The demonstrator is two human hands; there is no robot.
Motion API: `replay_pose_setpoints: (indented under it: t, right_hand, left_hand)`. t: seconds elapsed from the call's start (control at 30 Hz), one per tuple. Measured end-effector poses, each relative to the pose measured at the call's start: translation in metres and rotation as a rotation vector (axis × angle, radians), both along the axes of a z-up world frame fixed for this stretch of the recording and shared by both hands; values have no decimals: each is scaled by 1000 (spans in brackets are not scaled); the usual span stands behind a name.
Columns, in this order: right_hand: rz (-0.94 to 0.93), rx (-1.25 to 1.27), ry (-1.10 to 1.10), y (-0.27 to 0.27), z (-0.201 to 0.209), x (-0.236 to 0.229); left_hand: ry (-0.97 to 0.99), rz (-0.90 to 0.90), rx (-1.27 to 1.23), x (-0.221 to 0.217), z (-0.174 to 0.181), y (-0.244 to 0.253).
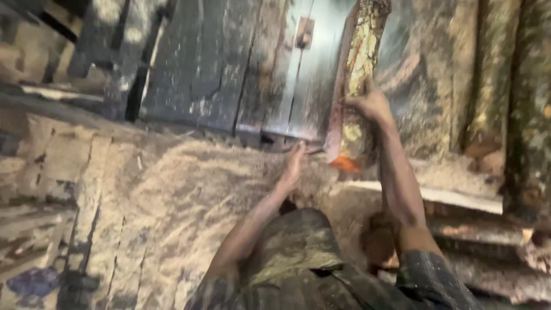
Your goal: The person positions wooden logs against a table saw and pushes them through the blade to cut them.
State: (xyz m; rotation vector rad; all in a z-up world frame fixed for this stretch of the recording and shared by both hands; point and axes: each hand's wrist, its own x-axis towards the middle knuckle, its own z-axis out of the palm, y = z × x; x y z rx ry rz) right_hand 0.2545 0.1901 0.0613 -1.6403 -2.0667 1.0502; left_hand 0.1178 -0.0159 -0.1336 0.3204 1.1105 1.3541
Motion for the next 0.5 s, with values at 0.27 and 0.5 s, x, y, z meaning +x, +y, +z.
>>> replay_pose_setpoints:
  t: [0.27, 0.5]
  right_hand:
    - [167, 70, 145, -269, -79, 7]
    - [159, 8, 159, -299, -84, -63]
  left_hand:
    - [-602, -21, -152, 10, -14, -214]
    - [-763, 60, -187, -42, 9, -249]
